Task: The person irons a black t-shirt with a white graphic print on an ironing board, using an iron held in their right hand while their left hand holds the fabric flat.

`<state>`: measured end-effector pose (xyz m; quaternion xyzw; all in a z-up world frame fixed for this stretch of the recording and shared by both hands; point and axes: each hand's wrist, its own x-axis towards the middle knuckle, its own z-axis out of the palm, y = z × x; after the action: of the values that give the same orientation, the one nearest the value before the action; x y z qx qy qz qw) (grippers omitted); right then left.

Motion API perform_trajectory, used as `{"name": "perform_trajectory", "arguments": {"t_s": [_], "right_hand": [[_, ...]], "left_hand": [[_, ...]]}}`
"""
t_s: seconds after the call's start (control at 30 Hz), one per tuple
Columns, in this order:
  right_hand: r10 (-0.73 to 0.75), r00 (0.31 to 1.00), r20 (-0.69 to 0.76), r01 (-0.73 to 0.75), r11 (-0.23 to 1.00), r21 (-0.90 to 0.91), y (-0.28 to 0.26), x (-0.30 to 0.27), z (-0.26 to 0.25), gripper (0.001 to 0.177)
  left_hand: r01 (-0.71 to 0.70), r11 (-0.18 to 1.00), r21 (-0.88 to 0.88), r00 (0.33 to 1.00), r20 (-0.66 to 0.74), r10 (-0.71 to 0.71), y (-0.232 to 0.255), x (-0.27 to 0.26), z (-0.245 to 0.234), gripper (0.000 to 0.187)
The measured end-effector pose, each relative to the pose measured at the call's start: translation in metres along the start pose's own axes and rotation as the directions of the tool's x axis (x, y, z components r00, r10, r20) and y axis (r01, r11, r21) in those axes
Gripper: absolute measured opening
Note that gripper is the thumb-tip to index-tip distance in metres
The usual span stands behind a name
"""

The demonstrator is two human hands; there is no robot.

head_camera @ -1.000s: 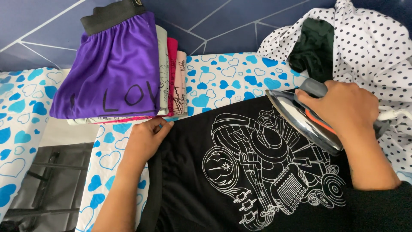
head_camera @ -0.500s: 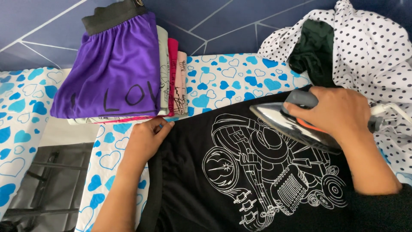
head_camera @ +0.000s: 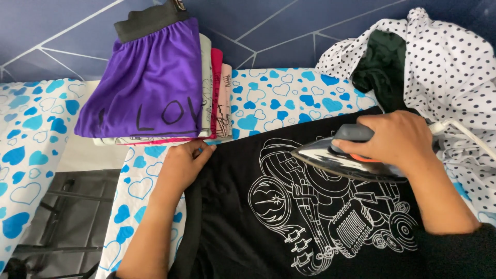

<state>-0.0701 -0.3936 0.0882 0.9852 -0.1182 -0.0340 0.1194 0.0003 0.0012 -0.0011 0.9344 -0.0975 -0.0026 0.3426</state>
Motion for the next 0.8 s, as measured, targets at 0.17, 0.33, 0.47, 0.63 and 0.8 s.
{"name": "perform_trajectory", "arguments": {"t_s": [0.17, 0.33, 0.47, 0.63, 0.8], "right_hand": [[0.019, 0.994, 0.106, -0.029, 0.996, 0.089, -0.019, 0.014, -0.024, 0.064], [-0.019, 0.998, 0.059, 0.012, 0.995, 0.103, -0.026, 0.012, -0.019, 0.061], [-0.085, 0.978, -0.188, 0.085, 0.996, -0.006, -0.021, 0.02, 0.021, 0.063], [-0.035, 0.93, -0.367, 0.035, 0.999, -0.006, -0.022, 0.026, 0.043, 0.069], [-0.097, 0.766, -0.635, 0.058, 0.995, -0.082, -0.026, 0.022, 0.053, 0.069]], "left_hand": [[-0.012, 1.0, -0.007, 1.0, 0.003, 0.012, -0.001, -0.003, 0.001, 0.028], [0.023, 0.999, -0.023, 1.0, -0.013, -0.023, 0.002, -0.005, -0.004, 0.029], [-0.009, 1.0, -0.003, 1.0, -0.011, 0.009, -0.004, -0.002, 0.0, 0.031], [0.075, 0.997, 0.007, 0.995, 0.061, -0.076, 0.014, -0.004, -0.011, 0.031], [0.414, 0.909, 0.053, 0.861, 0.3, -0.41, 0.037, -0.013, -0.045, 0.052]]}}
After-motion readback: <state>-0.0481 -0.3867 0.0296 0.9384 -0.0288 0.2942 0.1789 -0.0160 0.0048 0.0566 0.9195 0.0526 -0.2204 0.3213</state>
